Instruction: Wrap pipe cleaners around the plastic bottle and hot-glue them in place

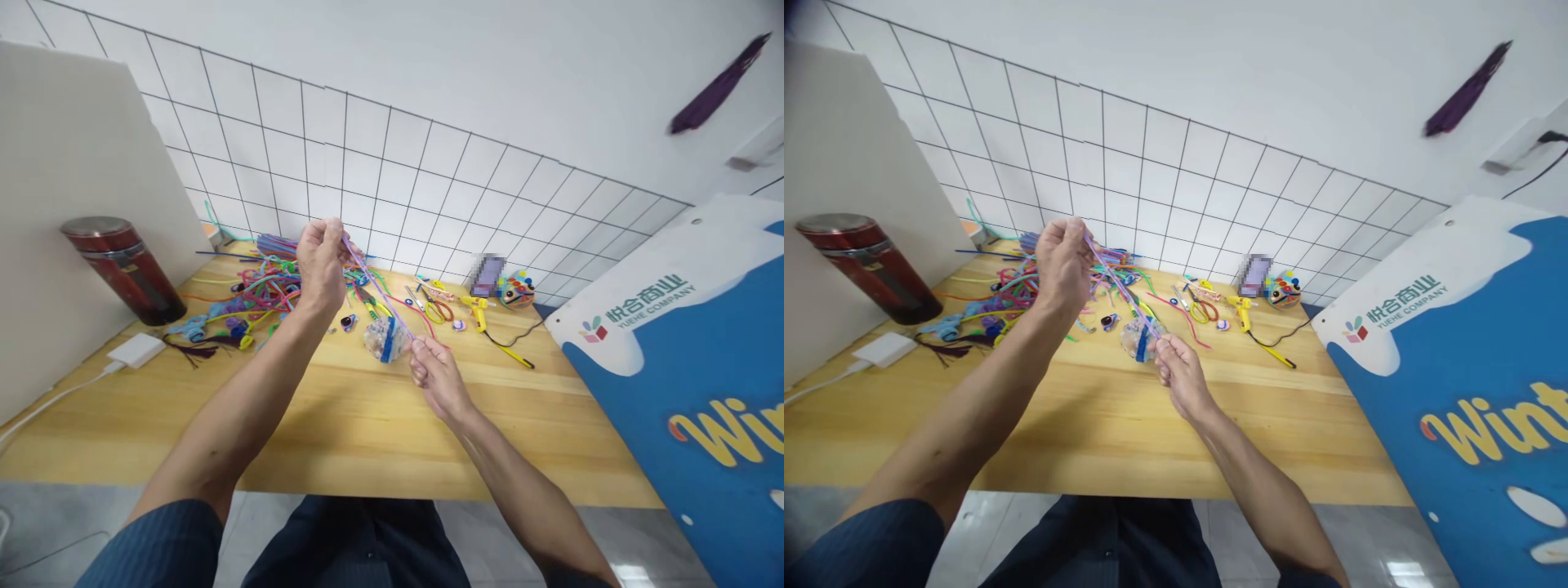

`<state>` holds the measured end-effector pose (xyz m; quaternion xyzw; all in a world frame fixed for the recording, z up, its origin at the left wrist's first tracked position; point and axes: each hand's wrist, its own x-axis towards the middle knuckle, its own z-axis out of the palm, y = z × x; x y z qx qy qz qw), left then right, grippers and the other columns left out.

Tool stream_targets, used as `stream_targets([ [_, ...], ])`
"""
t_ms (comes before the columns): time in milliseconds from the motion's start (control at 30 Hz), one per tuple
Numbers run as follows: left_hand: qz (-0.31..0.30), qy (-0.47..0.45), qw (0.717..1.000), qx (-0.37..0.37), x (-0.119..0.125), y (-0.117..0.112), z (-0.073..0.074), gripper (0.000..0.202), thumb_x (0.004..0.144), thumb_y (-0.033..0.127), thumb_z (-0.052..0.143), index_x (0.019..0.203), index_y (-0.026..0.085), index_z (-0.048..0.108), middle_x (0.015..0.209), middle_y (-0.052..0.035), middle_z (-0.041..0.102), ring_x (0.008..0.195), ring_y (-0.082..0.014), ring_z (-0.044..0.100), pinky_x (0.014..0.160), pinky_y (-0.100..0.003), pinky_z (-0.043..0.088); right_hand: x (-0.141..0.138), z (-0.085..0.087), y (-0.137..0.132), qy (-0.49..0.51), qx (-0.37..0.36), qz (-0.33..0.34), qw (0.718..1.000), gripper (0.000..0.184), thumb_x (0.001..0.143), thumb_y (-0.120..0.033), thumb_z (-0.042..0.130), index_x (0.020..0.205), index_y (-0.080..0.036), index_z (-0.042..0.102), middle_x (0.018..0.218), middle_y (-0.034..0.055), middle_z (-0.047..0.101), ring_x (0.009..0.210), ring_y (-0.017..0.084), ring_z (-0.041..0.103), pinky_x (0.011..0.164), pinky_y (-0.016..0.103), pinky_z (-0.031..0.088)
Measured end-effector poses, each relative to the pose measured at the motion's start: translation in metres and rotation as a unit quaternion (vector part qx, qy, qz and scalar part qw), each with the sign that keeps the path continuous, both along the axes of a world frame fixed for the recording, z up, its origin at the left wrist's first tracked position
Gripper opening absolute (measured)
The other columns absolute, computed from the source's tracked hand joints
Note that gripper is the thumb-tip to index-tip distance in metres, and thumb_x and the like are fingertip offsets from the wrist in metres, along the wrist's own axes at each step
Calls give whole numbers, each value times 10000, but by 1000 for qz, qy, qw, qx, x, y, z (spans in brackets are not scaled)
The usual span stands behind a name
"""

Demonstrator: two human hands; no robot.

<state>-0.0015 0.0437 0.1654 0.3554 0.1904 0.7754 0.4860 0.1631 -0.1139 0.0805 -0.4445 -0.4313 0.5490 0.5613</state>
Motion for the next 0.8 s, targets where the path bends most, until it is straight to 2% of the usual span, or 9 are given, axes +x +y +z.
stream_targets([
  [100, 5, 11, 1000, 7, 11, 4, 5, 323, 952, 391, 776, 805, 224, 542, 677, 60, 589, 510, -80, 575, 507, -206, 408, -4, -2, -5, 66, -16, -14, 998, 485, 757, -617, 872, 877, -198, 660, 536, -122, 353, 453, 43, 188, 429, 197, 158],
  [200, -78, 90, 993, -22, 21, 10, 5, 431, 889, 549, 806, 828, 202, 558, 771, 18, 631, 532, -84, 579, 511, -215, 421, -1, -2, -5, 129, -19, -5, 991, 401, 768, -527, 902, 871, -205, 688, 564, -85, 476, 465, 61, 358, 446, 199, 311],
  [267, -151, 185, 970, -53, 23, 9, 1, 475, 874, 624, 783, 903, 184, 606, 924, -40, 687, 612, -110, 636, 549, -235, 468, 7, 1, -2, 167, 7, -9, 986, 326, 777, -457, 912, 868, -215, 714, 692, -26, 644, 611, 103, 573, 580, 229, 483],
  [333, -167, 271, 946, -60, 22, 0, -6, 489, 902, 653, 724, 1015, 185, 637, 1092, -76, 697, 730, -145, 685, 601, -257, 505, 17, 6, 3, 191, 33, -23, 981, 258, 794, -410, 907, 874, -229, 742, 936, 27, 769, 863, 152, 699, 764, 270, 564],
  [367, -147, 314, 937, -48, 22, -8, -10, 469, 922, 641, 699, 1032, 190, 642, 1117, -75, 692, 774, -156, 688, 610, -259, 499, 22, 9, 5, 195, 41, -31, 979, 227, 808, -397, 897, 879, -237, 752, 1056, 38, 789, 969, 170, 716, 822, 282, 573],
  [433, -102, 403, 909, -2, 21, -31, -22, 403, 951, 587, 666, 976, 184, 655, 984, -47, 690, 789, -163, 652, 640, -261, 474, 31, 11, 9, 196, 54, -48, 978, 183, 838, -391, 873, 893, -254, 765, 1215, 38, 783, 1100, 189, 710, 870, 288, 575],
  [500, -140, 485, 862, 50, 25, -57, -35, 363, 953, 529, 653, 872, 176, 667, 855, -24, 672, 757, -163, 608, 656, -268, 442, 36, 9, 12, 195, 68, -66, 976, 170, 852, -401, 862, 896, -266, 768, 1246, 23, 780, 1142, 191, 704, 889, 286, 581],
  [633, -192, 569, 789, 131, 42, -96, -62, 229, 957, 399, 659, 900, 183, 710, 922, -25, 716, 796, -165, 612, 721, -282, 421, 37, -3, 14, 201, 73, -63, 975, 202, 853, -445, 864, 928, -281, 774, 1220, -9, 787, 1097, 167, 719, 980, 305, 593],
  [800, -235, 559, 785, 127, 60, -101, -77, 216, 956, 290, 594, 778, 174, 632, 760, 6, 635, 714, -143, 551, 708, -279, 380, 36, -13, 10, 182, 61, -70, 979, 274, 787, -491, 904, 907, -271, 792, 1219, 14, 794, 1137, 210, 717, 1033, 354, 592],
])
